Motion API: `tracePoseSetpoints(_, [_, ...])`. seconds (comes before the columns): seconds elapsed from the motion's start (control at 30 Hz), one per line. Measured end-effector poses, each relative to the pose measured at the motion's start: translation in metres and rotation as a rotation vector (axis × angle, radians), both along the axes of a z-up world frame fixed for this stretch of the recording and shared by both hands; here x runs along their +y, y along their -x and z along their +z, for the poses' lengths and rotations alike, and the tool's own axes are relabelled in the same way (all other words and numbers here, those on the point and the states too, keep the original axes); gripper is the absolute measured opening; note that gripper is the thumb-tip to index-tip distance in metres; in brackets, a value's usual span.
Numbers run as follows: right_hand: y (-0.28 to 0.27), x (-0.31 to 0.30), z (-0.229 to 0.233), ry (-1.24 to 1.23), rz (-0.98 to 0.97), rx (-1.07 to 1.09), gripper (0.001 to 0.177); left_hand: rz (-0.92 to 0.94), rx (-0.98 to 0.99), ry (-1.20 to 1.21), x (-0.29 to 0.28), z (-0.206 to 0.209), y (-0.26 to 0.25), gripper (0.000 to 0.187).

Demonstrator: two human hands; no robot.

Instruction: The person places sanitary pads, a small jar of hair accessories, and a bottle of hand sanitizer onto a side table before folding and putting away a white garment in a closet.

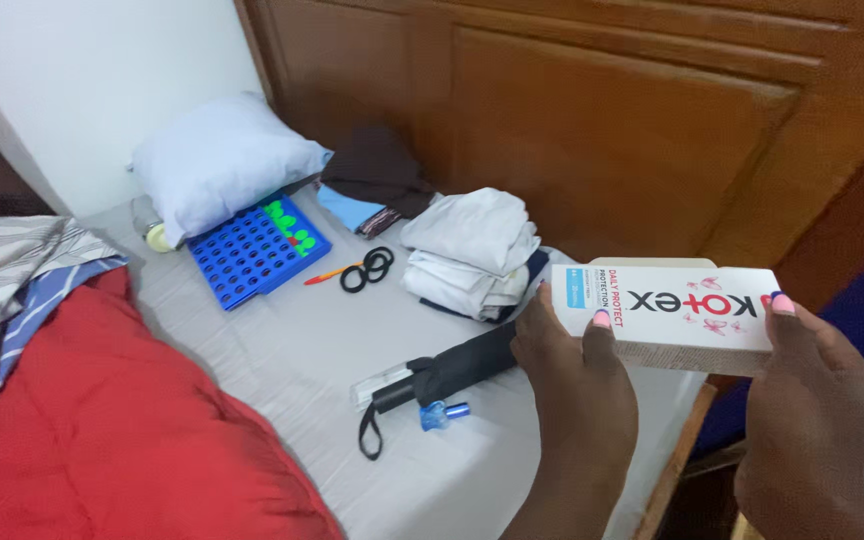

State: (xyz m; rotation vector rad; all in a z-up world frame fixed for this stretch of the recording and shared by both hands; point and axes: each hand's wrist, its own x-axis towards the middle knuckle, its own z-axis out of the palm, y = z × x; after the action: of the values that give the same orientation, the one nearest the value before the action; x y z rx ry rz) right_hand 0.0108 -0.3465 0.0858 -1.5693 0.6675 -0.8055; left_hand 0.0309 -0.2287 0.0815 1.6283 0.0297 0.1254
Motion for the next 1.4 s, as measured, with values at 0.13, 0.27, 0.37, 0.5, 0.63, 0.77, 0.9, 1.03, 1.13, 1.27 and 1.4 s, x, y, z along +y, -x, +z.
tracePoseSetpoints(0.13, [0.007,-0.035,-0.002,0.065,0.011,-0.065,0.035,-0.030,-0.085,-0.018,-0.030,0.001,0.001,0.061])
tracePoseSetpoints(0.27, [0.020,-0.072,0.000,-0.004,-0.018,-0.114,0.032,-0.045,-0.081,0.104,-0.066,0.003,0.016,0.058])
tracePoseSetpoints(0.37, [0.035,-0.097,0.001,-0.050,-0.083,-0.119,0.031,-0.078,-0.027,0.128,-0.093,0.006,0.033,0.063])
tracePoseSetpoints(0.5, [0.069,-0.134,-0.005,-0.023,-0.083,-0.115,0.032,-0.076,-0.026,0.071,-0.131,0.002,0.064,0.065])
tracePoseSetpoints(0.63, [0.103,-0.176,-0.012,-0.048,-0.233,-0.054,0.030,-0.221,0.058,0.102,-0.172,-0.011,0.096,0.071])
tracePoseSetpoints(0.77, [0.149,-0.227,-0.024,-0.116,-0.286,-0.027,0.031,-0.258,-0.029,0.109,-0.227,-0.032,0.131,0.072])
tracePoseSetpoints(0.9, [0.193,-0.279,-0.036,0.093,-0.347,-0.093,0.027,-0.275,-0.145,-0.119,-0.279,-0.041,0.170,0.073])
tracePoseSetpoints(1.03, [0.238,-0.333,-0.058,0.022,-0.445,-0.100,0.026,-0.353,0.040,-0.167,-0.325,-0.035,0.207,0.079])
tracePoseSetpoints(1.13, [0.273,-0.372,-0.078,0.105,-0.451,-0.157,0.026,-0.489,0.180,-0.184,-0.353,-0.034,0.234,0.081])
tracePoseSetpoints(1.27, [0.319,-0.412,-0.092,0.031,-0.457,-0.204,0.028,-0.542,0.093,-0.157,-0.396,-0.046,0.272,0.081])
tracePoseSetpoints(1.4, [0.350,-0.440,-0.088,-0.053,-0.566,-0.126,0.028,-0.508,0.091,-0.190,-0.438,-0.061,0.300,0.081])
